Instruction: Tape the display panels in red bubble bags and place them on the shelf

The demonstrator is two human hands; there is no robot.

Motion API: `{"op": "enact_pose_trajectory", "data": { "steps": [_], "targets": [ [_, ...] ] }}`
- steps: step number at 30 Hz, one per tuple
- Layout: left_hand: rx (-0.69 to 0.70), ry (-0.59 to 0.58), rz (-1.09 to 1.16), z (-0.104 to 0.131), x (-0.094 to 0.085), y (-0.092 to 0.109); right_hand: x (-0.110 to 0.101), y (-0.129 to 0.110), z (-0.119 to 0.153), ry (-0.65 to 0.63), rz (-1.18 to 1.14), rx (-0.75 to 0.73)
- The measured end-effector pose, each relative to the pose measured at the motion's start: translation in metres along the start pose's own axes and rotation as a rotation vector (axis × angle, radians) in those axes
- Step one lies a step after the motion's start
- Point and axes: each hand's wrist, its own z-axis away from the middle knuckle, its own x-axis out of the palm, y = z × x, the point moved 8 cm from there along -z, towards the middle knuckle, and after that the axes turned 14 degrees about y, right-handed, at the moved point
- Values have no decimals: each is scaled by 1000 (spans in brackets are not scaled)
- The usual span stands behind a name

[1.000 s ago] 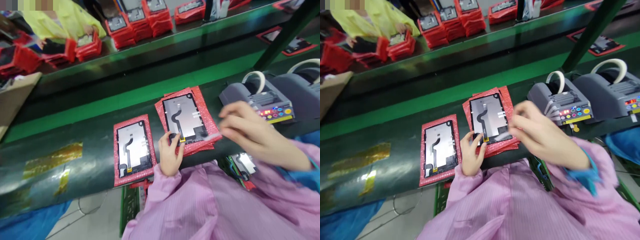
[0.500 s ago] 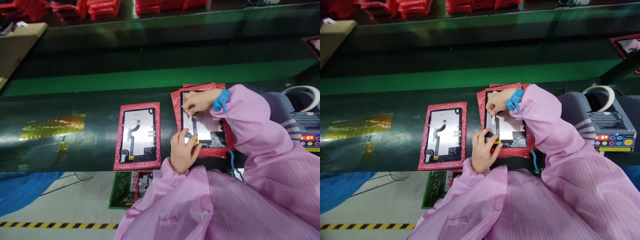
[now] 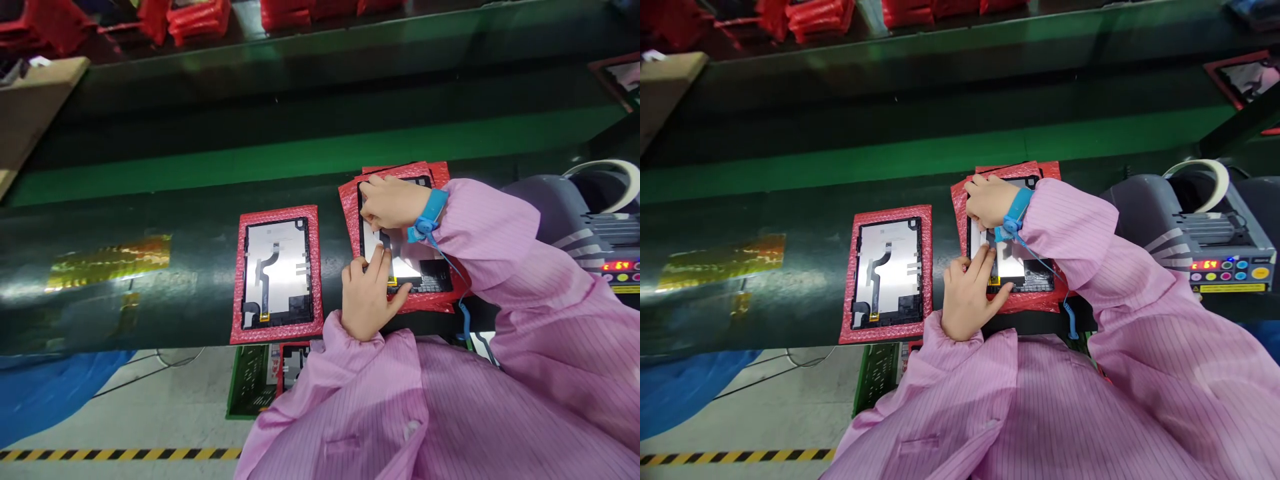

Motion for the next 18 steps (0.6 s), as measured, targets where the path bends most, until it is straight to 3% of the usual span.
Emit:
{"op": "enact_pose_trajectory", "data": {
  "steps": [3, 6, 8, 10, 13, 15, 16, 18],
  "targets": [
    [0, 6, -24, -1, 0, -1, -1, 25, -4, 82, -18, 144],
    [15, 22, -56, -3, -4, 1, -3, 49, -5, 51, -59, 311],
    [48, 23, -74, -4, -8, 4, -22, 56, 1, 117, 1, 439],
    [64, 16, -65, -7, -11, 6, -52, 46, 21, 221, 73, 539],
    [15, 35, -18, -17, -12, -2, -93, 1, 78, 365, -1, 605],
    [4, 69, 10, -28, -8, -7, -112, -30, 138, 541, -179, 668],
    [22, 76, 20, -33, -3, -8, -118, -38, 175, 669, -272, 736],
    [86, 53, 28, -43, 9, -6, -121, -35, 273, 1003, -298, 1044]
  ]
}}
